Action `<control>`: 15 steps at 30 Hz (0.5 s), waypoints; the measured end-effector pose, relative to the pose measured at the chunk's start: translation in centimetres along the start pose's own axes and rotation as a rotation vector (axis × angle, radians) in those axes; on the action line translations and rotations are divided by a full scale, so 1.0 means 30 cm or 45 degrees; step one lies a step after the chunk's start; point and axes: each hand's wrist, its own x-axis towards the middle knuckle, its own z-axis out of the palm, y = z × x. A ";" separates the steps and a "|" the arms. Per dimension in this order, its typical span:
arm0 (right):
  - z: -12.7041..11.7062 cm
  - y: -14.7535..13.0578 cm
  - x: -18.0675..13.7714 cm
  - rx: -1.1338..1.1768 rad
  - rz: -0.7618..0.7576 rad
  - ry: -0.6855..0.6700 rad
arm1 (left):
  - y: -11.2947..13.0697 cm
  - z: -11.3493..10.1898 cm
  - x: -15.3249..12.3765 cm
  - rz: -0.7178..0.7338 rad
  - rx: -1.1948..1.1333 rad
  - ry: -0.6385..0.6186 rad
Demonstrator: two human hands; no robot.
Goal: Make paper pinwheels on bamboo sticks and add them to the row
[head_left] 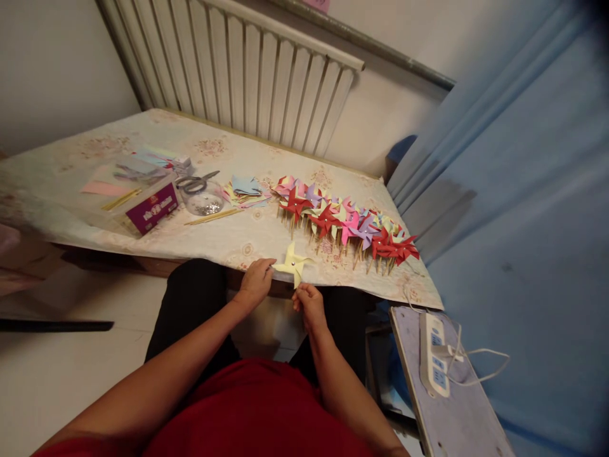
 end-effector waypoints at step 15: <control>0.011 -0.018 -0.015 0.018 -0.009 -0.020 | 0.054 0.033 -0.047 -0.098 -0.038 -0.127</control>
